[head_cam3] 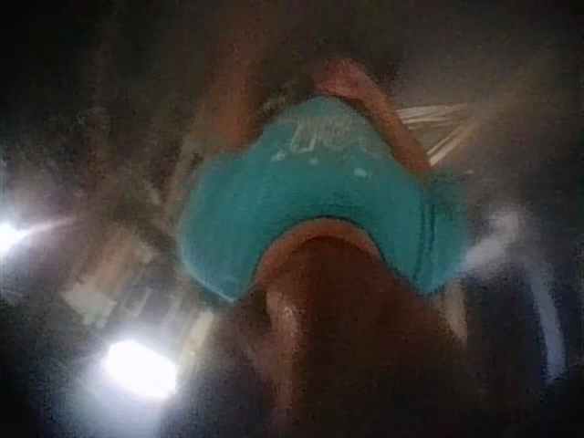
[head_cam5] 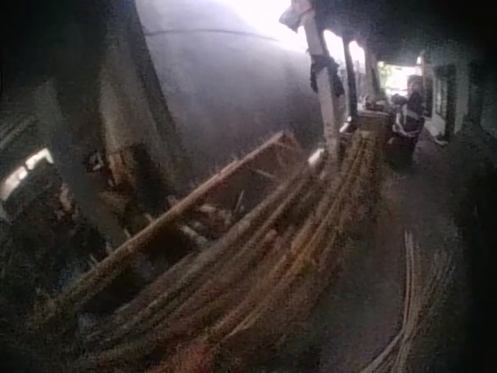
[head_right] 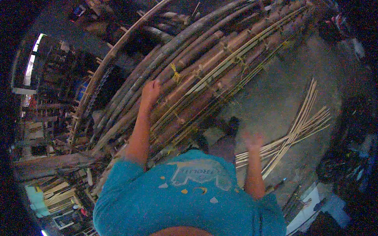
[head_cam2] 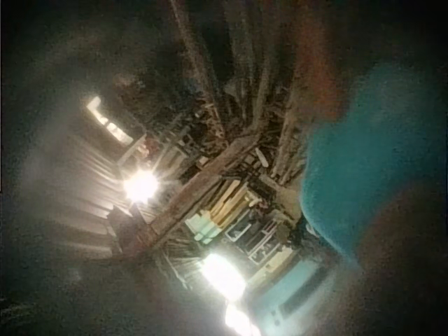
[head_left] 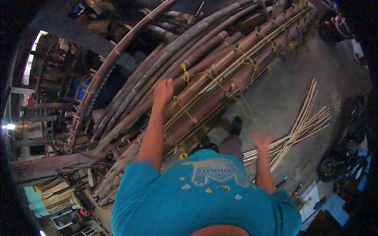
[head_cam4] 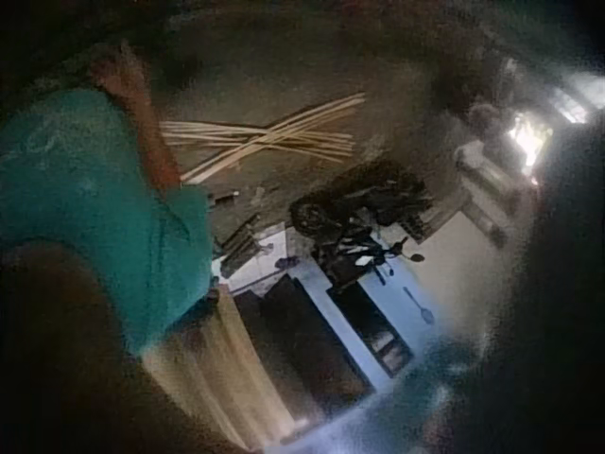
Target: The person repeatedly picks thin bamboo sticks from a pile and secures them to a curved wooden rack using yellow string. They wrap and tie the string around each stick and the rack, then place the tied stick onto the rack. The process is repeated continuously throughout the clip.
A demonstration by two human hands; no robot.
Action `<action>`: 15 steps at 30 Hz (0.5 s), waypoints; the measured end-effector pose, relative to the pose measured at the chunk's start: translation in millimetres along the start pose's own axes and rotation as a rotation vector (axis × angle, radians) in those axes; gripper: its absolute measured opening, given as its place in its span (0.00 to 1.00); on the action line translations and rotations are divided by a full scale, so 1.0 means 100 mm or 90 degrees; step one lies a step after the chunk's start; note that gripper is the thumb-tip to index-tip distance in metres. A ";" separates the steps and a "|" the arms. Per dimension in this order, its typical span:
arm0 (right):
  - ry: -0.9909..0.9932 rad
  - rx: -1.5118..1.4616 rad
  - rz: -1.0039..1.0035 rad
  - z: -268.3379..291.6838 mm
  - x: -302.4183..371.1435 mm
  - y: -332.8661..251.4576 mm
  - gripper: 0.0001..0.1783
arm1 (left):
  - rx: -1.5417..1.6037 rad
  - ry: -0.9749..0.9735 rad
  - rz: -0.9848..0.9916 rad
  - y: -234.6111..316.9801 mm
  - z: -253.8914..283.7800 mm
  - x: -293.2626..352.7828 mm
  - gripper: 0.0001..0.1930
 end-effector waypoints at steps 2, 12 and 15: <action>-0.053 0.160 -0.285 -0.02 0.51 1.05 0.31 | -0.071 0.016 -0.037 -0.47 0.02 0.45 0.18; -0.863 0.743 0.259 -1.79 2.18 3.19 0.21 | -0.113 0.081 -0.103 -0.48 -0.58 1.13 0.17; -1.148 1.263 0.577 -2.31 2.40 3.61 0.23 | 0.013 0.172 -0.115 -0.94 -0.97 0.96 0.09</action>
Point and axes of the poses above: each hand's wrist, its own x-axis away from the middle knuckle, its own z-axis out of the back of the hand, y = z × x, the point moved 1 cm from there along -x, towards the middle knuckle, and after that the axes turned 12 degrees about z, right-handed, at the moved point
